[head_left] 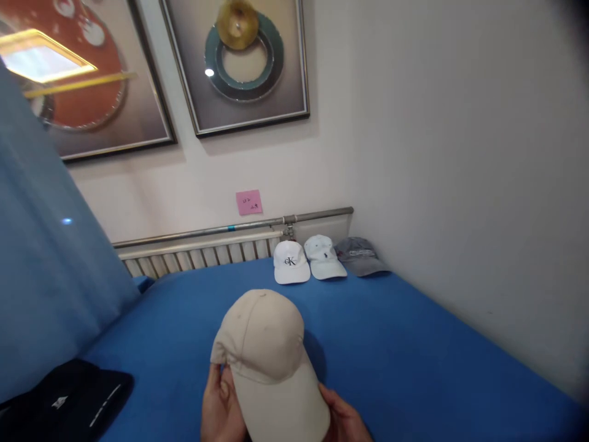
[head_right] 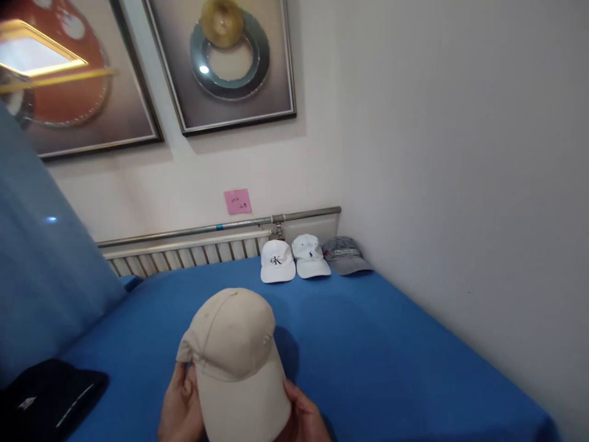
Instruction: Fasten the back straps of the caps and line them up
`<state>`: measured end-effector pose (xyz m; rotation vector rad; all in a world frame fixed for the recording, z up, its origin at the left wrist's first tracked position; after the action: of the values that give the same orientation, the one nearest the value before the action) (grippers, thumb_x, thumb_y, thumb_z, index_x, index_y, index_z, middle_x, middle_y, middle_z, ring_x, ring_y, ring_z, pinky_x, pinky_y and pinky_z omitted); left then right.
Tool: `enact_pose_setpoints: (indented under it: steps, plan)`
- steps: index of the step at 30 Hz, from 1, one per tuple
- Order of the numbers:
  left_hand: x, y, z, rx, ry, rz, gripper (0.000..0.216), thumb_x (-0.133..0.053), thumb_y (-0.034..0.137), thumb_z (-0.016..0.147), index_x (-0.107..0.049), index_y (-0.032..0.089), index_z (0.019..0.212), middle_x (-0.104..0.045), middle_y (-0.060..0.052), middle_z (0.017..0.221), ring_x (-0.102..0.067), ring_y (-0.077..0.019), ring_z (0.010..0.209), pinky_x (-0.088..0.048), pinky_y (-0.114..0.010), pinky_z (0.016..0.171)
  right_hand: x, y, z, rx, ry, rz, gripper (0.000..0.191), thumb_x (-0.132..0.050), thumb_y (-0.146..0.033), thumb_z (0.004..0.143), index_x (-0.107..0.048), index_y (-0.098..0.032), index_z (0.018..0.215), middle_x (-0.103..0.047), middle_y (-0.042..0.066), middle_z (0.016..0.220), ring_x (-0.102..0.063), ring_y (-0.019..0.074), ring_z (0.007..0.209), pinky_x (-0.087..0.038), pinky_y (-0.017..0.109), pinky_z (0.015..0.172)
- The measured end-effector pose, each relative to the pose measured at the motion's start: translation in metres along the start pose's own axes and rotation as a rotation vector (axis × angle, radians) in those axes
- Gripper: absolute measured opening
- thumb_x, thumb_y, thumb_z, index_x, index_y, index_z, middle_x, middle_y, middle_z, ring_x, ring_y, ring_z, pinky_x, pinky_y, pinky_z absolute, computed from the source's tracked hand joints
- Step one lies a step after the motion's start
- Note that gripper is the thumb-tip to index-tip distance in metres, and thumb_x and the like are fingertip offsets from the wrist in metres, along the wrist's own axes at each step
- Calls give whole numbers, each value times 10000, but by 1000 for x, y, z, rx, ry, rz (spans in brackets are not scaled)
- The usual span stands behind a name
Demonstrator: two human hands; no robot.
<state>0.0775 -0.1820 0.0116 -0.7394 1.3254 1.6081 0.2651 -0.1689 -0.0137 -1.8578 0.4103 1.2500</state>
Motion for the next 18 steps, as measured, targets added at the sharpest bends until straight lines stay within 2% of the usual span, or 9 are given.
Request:
enact_pose_setpoints:
  steps: [3, 5, 9, 12, 15, 18]
  plan:
    - [2, 1, -3, -27, -19, -44, 534, -189, 247, 990, -700, 261, 1143, -673, -16, 1189, -613, -167, 1138, -433, -280, 1012, 0, 1, -2, 66, 56, 101, 216, -767, -295, 660, -735, -175, 837, -749, 42, 859, -673, 210, 881, -483, 337, 868]
    - [5, 3, -3, -27, -35, -57, 524, -195, 279, 995, -697, 259, 1146, -672, -28, 1195, -605, -163, 1148, -436, -276, 1005, 1, 2, -3, 81, 64, 154, 186, -754, -255, 681, -725, -172, 845, -746, 27, 864, -670, 175, 836, -481, 304, 845]
    - [20, 9, -3, -46, -7, -73, 450, -309, 374, 978, -696, 216, 1145, -683, -76, 1182, -624, -193, 1125, -474, -283, 963, 1, 2, -6, 89, 33, 195, 226, -742, -199, 651, -709, -163, 871, -744, 31, 853, -661, 165, 806, -473, 289, 821]
    - [38, 13, -6, -20, 84, -68, 424, -318, 227, 966, -721, 210, 1096, -728, -60, 1082, -675, -168, 1028, -496, -244, 925, -3, -1, -9, 44, -44, 160, 336, -710, -157, 590, -703, -164, 926, -746, 50, 874, -662, 187, 786, -471, 311, 791]
    - [54, 8, -11, 67, 193, -16, 420, -344, 171, 939, -739, 244, 1062, -751, -36, 1012, -702, -167, 960, -509, -240, 909, -6, -8, -11, 47, -88, 98, 349, -717, -196, 595, -699, -182, 943, -739, 42, 858, -660, 197, 799, -454, 328, 822]
    - [59, -1, -17, 181, 247, 57, 361, -424, 248, 917, -696, 283, 1153, -751, -35, 1023, -662, -210, 1063, -472, -308, 984, -10, -18, -8, 89, -60, 27, 284, -729, -333, 678, -702, -177, 914, -734, 43, 838, -653, 208, 866, -422, 342, 895]
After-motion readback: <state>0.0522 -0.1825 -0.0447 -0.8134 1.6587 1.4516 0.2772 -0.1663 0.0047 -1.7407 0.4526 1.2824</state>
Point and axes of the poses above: each hand's wrist, its own z-axis towards the middle knuckle, its own x-axis out of the back of the hand, y = z × x, the point moved 3 cm from there along z, towards the middle knuckle
